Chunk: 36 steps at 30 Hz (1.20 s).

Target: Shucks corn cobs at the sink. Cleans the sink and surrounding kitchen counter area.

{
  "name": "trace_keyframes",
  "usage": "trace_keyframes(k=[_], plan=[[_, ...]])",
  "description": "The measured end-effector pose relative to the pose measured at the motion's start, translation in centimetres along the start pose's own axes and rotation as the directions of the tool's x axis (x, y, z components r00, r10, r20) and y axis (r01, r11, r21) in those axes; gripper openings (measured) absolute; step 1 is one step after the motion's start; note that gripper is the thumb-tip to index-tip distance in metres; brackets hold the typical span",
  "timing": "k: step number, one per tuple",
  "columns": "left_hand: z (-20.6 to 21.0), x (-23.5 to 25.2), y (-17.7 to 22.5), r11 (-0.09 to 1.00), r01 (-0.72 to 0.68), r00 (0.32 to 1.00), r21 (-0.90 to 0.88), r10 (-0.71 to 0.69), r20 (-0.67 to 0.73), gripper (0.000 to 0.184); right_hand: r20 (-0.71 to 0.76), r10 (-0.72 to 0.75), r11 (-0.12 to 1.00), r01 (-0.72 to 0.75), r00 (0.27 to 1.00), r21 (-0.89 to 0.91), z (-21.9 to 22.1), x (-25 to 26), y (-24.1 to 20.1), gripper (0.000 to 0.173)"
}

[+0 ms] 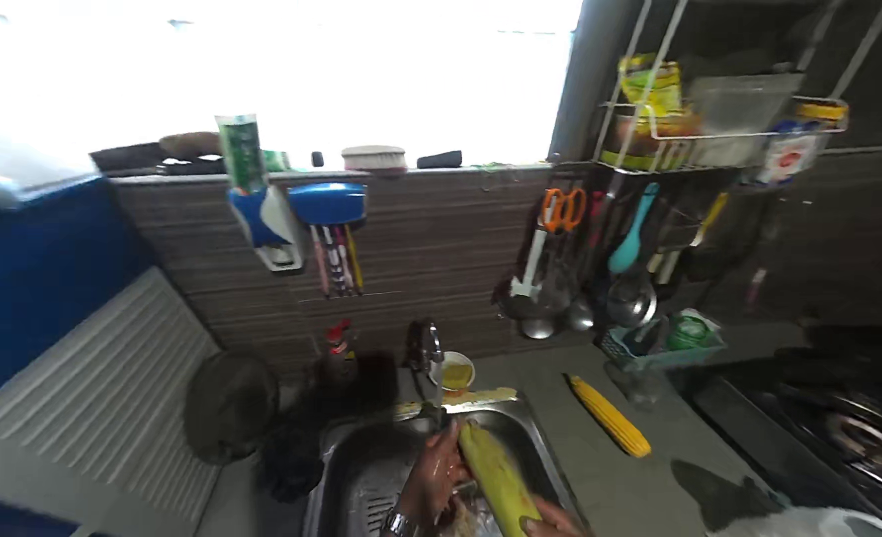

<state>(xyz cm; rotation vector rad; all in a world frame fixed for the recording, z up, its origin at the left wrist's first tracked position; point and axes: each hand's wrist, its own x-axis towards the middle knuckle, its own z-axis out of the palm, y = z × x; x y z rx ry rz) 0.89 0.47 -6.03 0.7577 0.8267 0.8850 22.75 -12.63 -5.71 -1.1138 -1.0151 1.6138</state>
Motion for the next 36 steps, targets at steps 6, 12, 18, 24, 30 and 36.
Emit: trace_keyframes(k=[6, 12, 18, 24, 30, 36], plan=[[-1.7, -1.3, 5.7, 0.91, -0.303, 0.924, 0.283, 0.354, -0.148, 0.03, 0.12, 0.014, 0.986, 0.006, 0.993, -0.165, 2.8, 7.8, -1.2, 0.053], [-0.6, 0.4, 4.0, 0.624, -0.384, 0.792, 0.681, 0.601, -0.104, 0.026, -0.014, -0.306, 0.739, 0.228, 0.952, -0.634, 5.9, 14.3, -3.0, 0.057], [-1.2, 2.7, 2.2, 0.608, -0.182, 0.864, 0.773, 0.474, -0.169, 0.036, -0.006, -0.276, 0.672, 0.188, 0.961, -0.716, 5.2, 17.0, -2.9, 0.042], [-3.3, 4.7, -1.2, 0.734, -0.088, 0.911, 0.674, 0.333, -0.243, 0.033, -0.014, -0.264, 0.702, 0.182, 0.964, -0.688, 4.2, 18.6, 0.5, 0.038], [-3.7, 4.6, -1.0, 0.705, -0.054, 0.928, 0.707, 0.296, -0.224, 0.038, -0.042, -0.287, 0.646, 0.161, 0.957, -0.747, 4.8, 18.9, 0.8, 0.038], [-4.7, 5.2, -1.9, 0.731, -0.08, 0.906, 0.678, 0.336, -0.256, 0.032, -0.008, -0.095, 0.437, 0.035, 0.995, -0.899, 5.4, 19.7, -2.8, 0.034]])
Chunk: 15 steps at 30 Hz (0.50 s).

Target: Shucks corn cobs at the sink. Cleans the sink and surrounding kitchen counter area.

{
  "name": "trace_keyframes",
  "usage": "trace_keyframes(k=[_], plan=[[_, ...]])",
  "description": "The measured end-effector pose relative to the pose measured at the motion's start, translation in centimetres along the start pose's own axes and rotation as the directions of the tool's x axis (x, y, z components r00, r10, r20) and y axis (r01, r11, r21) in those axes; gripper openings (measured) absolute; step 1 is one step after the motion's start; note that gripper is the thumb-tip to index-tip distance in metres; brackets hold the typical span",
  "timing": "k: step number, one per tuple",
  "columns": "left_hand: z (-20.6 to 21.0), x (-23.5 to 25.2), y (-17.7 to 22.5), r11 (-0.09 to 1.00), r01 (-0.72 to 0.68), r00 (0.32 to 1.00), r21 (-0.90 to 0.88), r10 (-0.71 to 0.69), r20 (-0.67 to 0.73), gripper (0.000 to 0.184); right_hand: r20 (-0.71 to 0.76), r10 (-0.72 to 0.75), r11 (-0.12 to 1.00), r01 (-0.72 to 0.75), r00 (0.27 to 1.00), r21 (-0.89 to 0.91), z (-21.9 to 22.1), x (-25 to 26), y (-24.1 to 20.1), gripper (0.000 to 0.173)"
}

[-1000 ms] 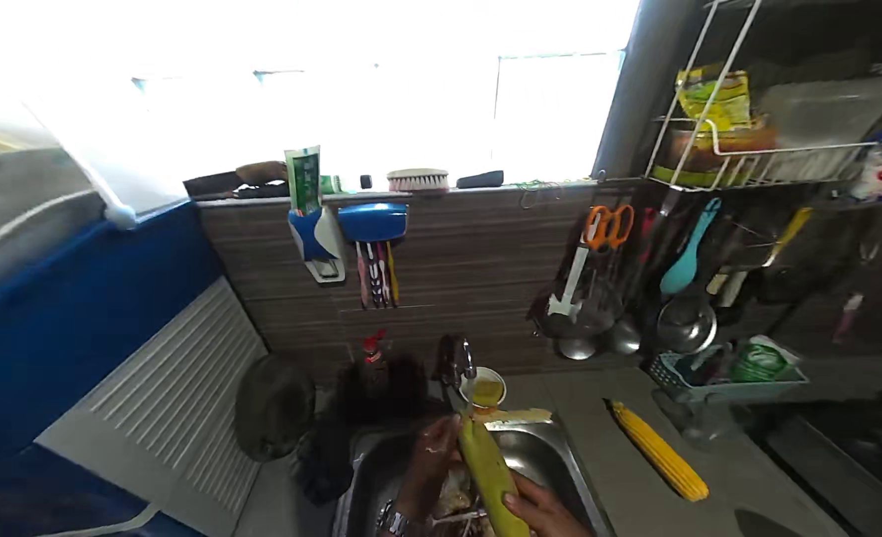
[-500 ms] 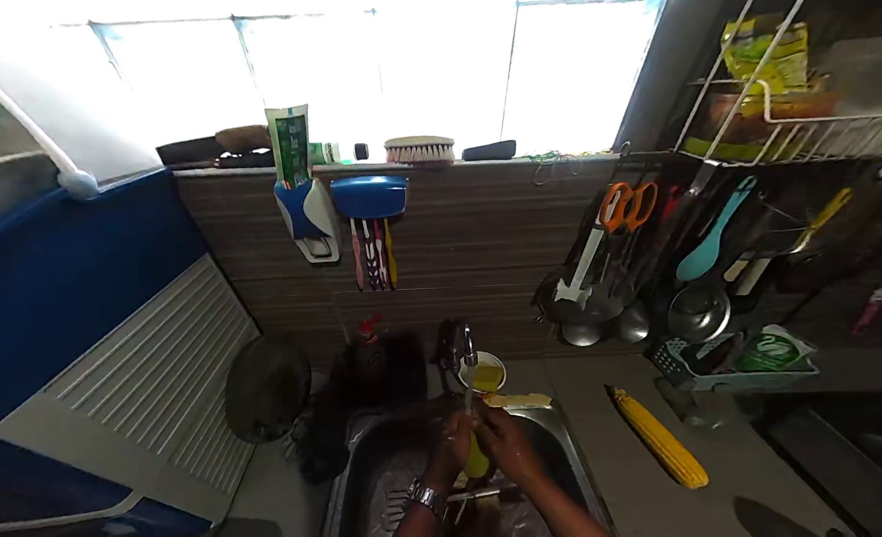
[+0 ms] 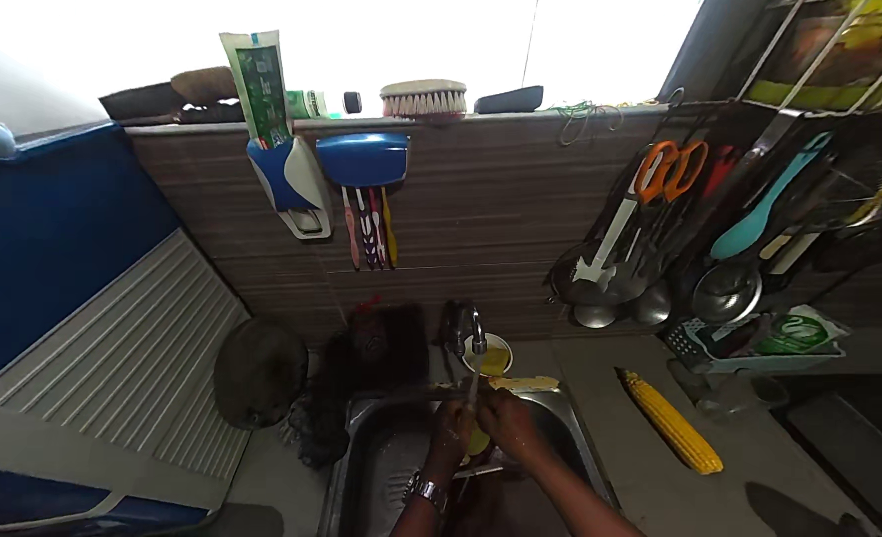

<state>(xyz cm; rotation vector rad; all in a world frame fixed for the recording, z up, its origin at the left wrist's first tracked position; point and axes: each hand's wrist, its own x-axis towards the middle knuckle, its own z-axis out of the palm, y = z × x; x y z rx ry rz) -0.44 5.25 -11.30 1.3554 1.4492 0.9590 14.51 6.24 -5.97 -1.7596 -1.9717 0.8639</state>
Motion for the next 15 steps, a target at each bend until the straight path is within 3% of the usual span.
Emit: trace_keyframes(k=[4, 7, 11, 15], plan=[[0.6, -0.2, 0.0, 0.998, -0.028, 0.998, 0.055, 0.031, -0.054, 0.035, 0.02, -0.026, 0.998, 0.027, 0.999, -0.051, -0.2, 0.6, 0.1, 0.035], [0.8, -0.1, -0.2, 0.993, -0.063, 0.994, 0.1, 0.072, -0.088, 0.033, -0.049, -0.007, 0.999, 0.005, 0.999, -0.052, 0.7, 0.4, 0.0, 0.036], [1.0, -0.1, -0.4, 0.993, -0.063, 0.989, 0.1, 0.076, -0.127, 0.03, -0.184, 0.06, 0.998, -0.065, 0.981, -0.022, 2.6, -0.1, 1.1, 0.035], [0.8, -0.4, -0.6, 0.991, -0.048, 0.99, 0.122, 0.064, -0.126, 0.033, -0.152, 0.133, 0.988, -0.12, 0.979, 0.093, 2.9, -0.2, 1.9, 0.036]])
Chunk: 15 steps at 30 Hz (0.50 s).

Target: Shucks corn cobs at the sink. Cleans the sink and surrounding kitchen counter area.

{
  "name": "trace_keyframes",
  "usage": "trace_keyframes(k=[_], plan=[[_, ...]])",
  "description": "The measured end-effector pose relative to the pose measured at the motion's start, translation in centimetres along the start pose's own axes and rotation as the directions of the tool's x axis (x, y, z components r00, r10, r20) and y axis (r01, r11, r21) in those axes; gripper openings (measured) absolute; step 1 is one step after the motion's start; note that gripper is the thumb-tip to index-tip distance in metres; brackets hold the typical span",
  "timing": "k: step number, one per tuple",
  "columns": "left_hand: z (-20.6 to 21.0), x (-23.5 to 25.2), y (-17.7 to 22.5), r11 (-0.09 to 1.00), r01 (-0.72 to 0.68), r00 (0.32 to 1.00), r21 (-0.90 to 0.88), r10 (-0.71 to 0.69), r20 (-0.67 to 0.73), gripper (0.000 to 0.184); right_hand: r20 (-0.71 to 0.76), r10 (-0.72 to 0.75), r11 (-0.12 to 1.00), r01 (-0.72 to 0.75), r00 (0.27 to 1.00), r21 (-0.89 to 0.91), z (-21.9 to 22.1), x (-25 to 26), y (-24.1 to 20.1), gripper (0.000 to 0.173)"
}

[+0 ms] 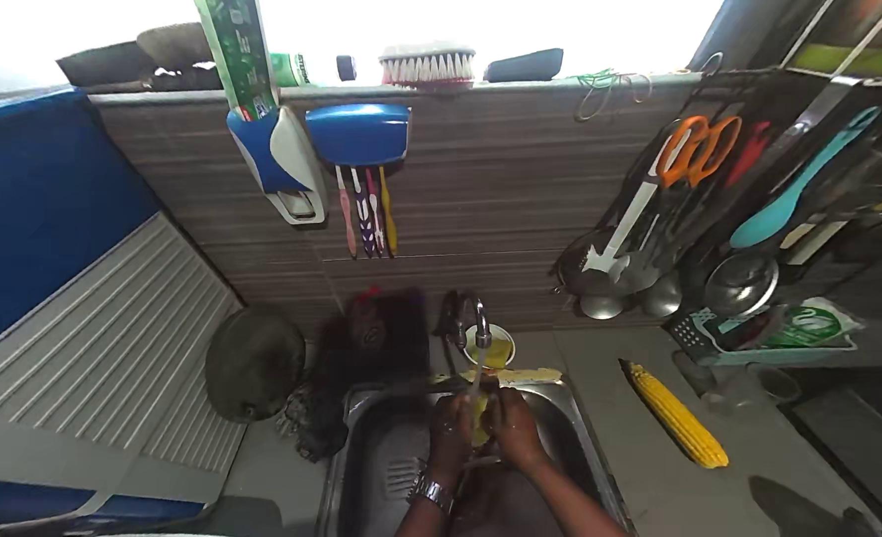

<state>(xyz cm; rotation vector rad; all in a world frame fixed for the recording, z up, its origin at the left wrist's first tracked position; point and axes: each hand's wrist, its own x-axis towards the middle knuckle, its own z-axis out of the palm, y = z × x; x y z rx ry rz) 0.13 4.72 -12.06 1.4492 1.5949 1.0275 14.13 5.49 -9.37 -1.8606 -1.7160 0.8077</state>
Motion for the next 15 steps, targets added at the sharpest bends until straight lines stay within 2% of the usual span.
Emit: trace_keyframes(k=[4, 6, 8, 10, 12, 13, 15], plan=[[-0.3, -0.1, -0.2, 0.995, -0.028, 0.999, -0.096, 0.026, -0.021, 0.029, 0.058, 0.014, 0.982, -0.024, 0.998, 0.187, -1.0, 0.2, 0.3, 0.034], [-0.3, -0.1, -0.5, 0.992, -0.065, 0.998, -0.109, 0.063, -0.02, 0.027, 0.148, 0.006, 0.98, -0.035, 0.989, 0.193, -1.7, 0.5, 0.1, 0.048], [-0.1, -0.1, -0.8, 0.988, -0.075, 0.997, -0.137, 0.076, -0.004, 0.024, 0.27, 0.011, 0.991, -0.046, 0.963, 0.123, -2.3, 1.1, -0.1, 0.061], [0.0, -0.2, -0.8, 0.986, -0.085, 0.996, -0.143, 0.086, 0.004, 0.024, 0.379, 0.098, 0.972, -0.17, 0.92, 0.161, -2.7, 1.5, -0.3, 0.056], [0.0, -0.1, -0.8, 0.982, -0.067, 0.997, -0.178, 0.07, 0.015, 0.025, 0.442, 0.186, 0.874, -0.353, 0.878, 0.335, -2.8, 1.5, -0.6, 0.045], [0.0, -0.1, -0.9, 0.982, -0.05, 0.998, -0.184, 0.055, 0.025, 0.025, 0.44, 0.195, 0.811, -0.396, 0.877, 0.43, -2.6, 1.3, -0.6, 0.039], [-0.1, 0.1, -1.1, 0.983, -0.012, 0.999, -0.182, 0.02, 0.044, 0.027, 0.394, 0.171, 0.713, -0.389, 0.903, 0.584, -1.8, 0.8, -0.1, 0.03]])
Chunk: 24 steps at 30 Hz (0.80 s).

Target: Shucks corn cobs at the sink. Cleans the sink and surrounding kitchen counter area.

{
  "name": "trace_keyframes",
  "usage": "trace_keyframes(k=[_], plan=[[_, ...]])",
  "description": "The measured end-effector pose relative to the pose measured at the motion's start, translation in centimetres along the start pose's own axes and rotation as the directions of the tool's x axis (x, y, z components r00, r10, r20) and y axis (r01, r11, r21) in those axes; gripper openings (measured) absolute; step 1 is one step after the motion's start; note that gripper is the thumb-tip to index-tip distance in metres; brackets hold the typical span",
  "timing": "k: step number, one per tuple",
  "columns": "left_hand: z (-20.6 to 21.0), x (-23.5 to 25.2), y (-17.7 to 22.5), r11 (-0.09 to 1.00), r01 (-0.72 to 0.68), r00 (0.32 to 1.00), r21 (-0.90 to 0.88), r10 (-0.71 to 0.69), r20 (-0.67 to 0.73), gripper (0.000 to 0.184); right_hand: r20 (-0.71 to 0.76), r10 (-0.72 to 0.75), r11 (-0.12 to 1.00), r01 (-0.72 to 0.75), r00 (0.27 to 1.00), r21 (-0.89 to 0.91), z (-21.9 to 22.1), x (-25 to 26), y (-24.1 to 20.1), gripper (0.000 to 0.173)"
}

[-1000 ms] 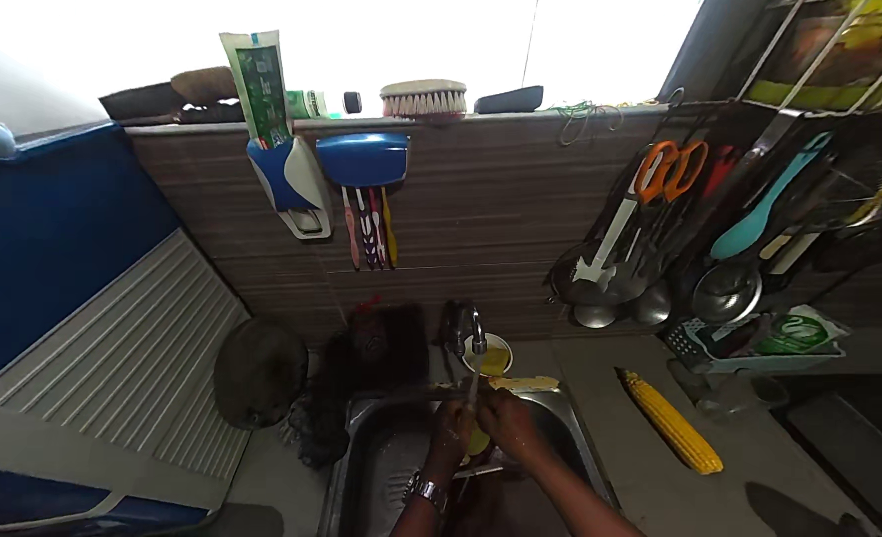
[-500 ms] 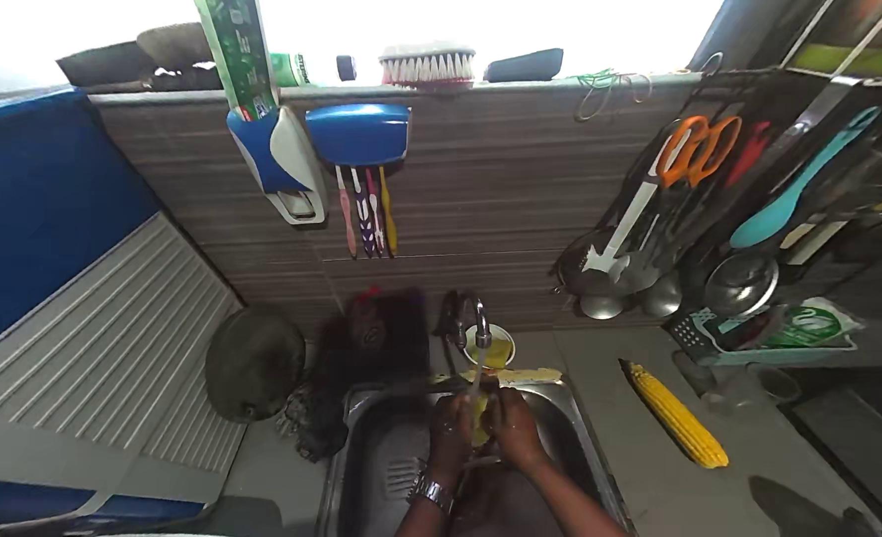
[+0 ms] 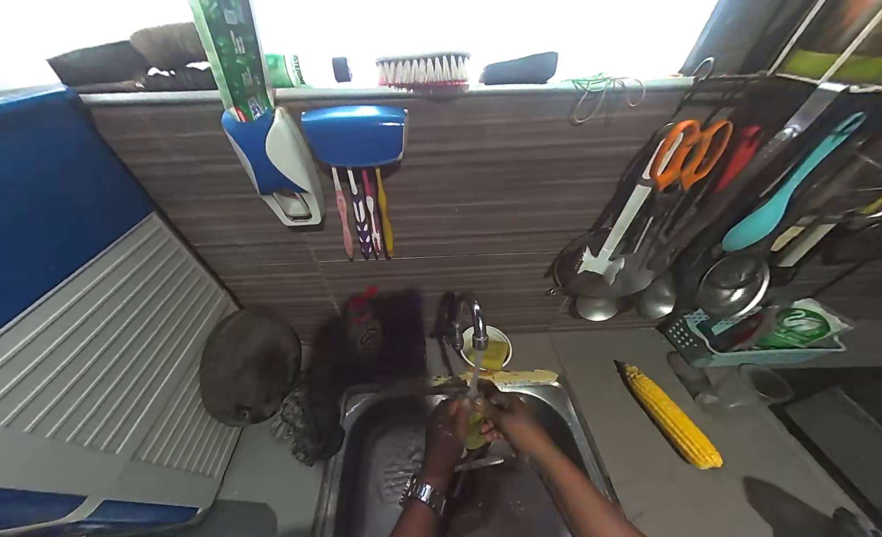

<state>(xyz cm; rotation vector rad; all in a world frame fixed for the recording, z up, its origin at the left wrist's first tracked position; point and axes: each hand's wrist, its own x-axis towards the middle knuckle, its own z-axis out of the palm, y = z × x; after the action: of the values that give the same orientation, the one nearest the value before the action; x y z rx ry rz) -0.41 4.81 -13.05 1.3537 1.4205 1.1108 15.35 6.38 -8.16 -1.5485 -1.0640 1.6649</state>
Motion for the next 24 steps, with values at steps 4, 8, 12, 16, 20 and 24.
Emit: trace_keyframes(k=[4, 8, 12, 16, 20, 24], plan=[[-0.6, 0.0, -0.2, 0.996, 0.085, 0.996, -0.028, -0.084, 0.019, 0.031, -0.049, -0.101, 0.976, 0.108, 0.994, 0.187, 1.0, -0.4, 2.2, 0.018], [-0.9, -0.4, -0.1, 0.993, 0.11, 0.992, -0.044, -0.107, 0.072, 0.037, -0.119, -0.148, 0.957, 0.172, 0.982, 0.232, 2.1, -0.4, 3.1, 0.018], [-0.7, -0.6, -0.7, 0.976, 0.184, 0.967, -0.113, -0.159, 0.198, 0.064, -0.167, -0.212, 0.956, 0.24, 0.963, 0.167, 3.5, -1.1, 2.3, 0.018], [-2.1, -0.4, 0.3, 0.961, 0.174, 0.977, -0.214, -0.141, 0.16, 0.055, -0.081, -0.235, 0.95, 0.246, 0.969, 0.191, 4.3, -2.5, 0.3, 0.019], [-2.9, -0.8, 2.9, 0.969, 0.142, 0.986, -0.202, -0.122, 0.111, 0.043, -0.048, -0.228, 0.957, 0.233, 0.972, 0.17, 5.5, -4.2, -0.4, 0.018], [-2.9, -0.2, 2.3, 0.94, 0.258, 0.965, -0.224, -0.262, 0.014, 0.049, 0.012, -0.213, 0.976, 0.213, 0.977, 0.034, 6.0, -5.9, 0.1, 0.016]])
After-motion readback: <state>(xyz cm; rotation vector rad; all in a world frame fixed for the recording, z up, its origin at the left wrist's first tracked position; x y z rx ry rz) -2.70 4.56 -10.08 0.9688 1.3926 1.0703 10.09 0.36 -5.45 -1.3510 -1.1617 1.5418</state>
